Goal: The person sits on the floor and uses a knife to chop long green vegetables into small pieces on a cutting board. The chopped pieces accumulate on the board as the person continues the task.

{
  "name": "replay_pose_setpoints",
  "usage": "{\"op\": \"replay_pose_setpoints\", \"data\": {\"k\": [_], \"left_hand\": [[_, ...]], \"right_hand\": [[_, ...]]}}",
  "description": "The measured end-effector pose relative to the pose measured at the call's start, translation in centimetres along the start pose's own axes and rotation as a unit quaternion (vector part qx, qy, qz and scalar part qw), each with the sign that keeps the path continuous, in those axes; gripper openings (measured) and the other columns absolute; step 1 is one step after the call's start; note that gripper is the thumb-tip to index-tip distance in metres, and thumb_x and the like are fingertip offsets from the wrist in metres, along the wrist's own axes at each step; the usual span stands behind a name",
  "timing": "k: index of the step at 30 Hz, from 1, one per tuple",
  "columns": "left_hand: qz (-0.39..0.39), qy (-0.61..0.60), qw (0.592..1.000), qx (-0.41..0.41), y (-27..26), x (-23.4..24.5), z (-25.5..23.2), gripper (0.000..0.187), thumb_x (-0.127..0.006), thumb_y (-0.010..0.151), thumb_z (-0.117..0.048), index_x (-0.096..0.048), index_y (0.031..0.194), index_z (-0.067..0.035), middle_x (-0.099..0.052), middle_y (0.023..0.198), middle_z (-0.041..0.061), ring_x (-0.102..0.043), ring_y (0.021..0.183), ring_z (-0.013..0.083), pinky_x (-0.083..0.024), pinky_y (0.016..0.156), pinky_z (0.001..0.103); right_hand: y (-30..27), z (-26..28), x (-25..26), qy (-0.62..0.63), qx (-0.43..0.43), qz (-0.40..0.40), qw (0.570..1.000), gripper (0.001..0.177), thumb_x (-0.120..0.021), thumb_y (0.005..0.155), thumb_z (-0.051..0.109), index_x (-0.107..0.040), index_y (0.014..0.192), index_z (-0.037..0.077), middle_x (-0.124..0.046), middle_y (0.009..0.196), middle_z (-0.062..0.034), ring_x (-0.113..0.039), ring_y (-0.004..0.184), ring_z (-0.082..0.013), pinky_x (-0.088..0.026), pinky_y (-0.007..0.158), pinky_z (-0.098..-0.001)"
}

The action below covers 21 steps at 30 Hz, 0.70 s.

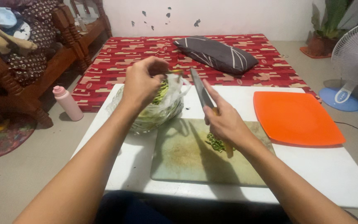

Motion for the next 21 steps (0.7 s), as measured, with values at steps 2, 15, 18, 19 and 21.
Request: {"op": "replay_pose_setpoints", "data": {"k": [2,15,18,19,21], "left_hand": [[0.057,0.011,0.998,-0.023,-0.9,-1.5,-3.3,0.021,-0.072,0.085,0.000,-0.078,0.105,-0.005,-0.081,0.099,0.009,-0.080,0.092,0.0151,-0.062,0.085,0.029],[0.057,-0.295,0.954,0.003,-3.6,-2.5,-5.0,0.019,-0.076,0.090,-0.002,-0.074,0.108,0.002,-0.078,0.103,0.011,-0.077,0.096,0.0167,-0.064,0.089,0.032],[0.008,-0.369,0.929,0.018,-2.7,-0.3,-4.5,0.025,-0.075,0.092,-0.004,-0.070,0.116,0.001,-0.076,0.109,0.011,-0.074,0.101,0.0160,-0.063,0.095,0.033],[-0.002,-0.388,0.921,0.041,-2.6,-0.1,-4.1,0.026,-0.075,0.093,-0.005,-0.070,0.117,0.000,-0.075,0.109,0.010,-0.073,0.100,0.0161,-0.062,0.095,0.033],[-0.024,-0.421,0.903,0.087,-2.6,0.4,-2.9,0.028,-0.074,0.093,-0.006,-0.069,0.120,-0.002,-0.075,0.109,0.010,-0.072,0.100,0.0163,-0.060,0.094,0.033]], "right_hand": [[-0.2,0.5,0.3,0.115,0.002,0.000,0.993,0.067,-0.059,0.095,0.018,-0.041,0.156,0.038,-0.054,0.068,0.0010,-0.048,0.051,-0.0100,-0.044,0.047,-0.0309],[-3.6,-0.5,0.2,0.145,-0.048,0.152,0.977,0.027,-0.068,0.096,0.029,-0.074,0.109,0.006,-0.046,0.063,0.0043,-0.041,0.053,-0.0062,-0.035,0.048,-0.0245],[-3.5,-2.0,0.8,0.104,-0.083,0.143,0.981,0.032,-0.062,0.099,0.033,-0.072,0.100,0.002,-0.044,0.059,0.0010,-0.041,0.050,-0.0097,-0.036,0.046,-0.0277],[-3.6,-2.3,1.2,0.103,-0.081,0.144,0.981,0.032,-0.061,0.099,0.033,-0.072,0.101,0.003,-0.044,0.058,0.0009,-0.041,0.050,-0.0097,-0.036,0.047,-0.0275],[-3.8,-2.5,1.5,0.101,-0.076,0.147,0.981,0.033,-0.059,0.100,0.033,-0.073,0.102,0.003,-0.044,0.057,0.0007,-0.041,0.050,-0.0097,-0.038,0.047,-0.0272]]}}
Point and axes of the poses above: each hand's wrist, its own y-axis towards the middle knuckle, its own x-axis out of the back of the hand, z = x × y, the point moved 9 cm from there along y, towards the middle knuckle
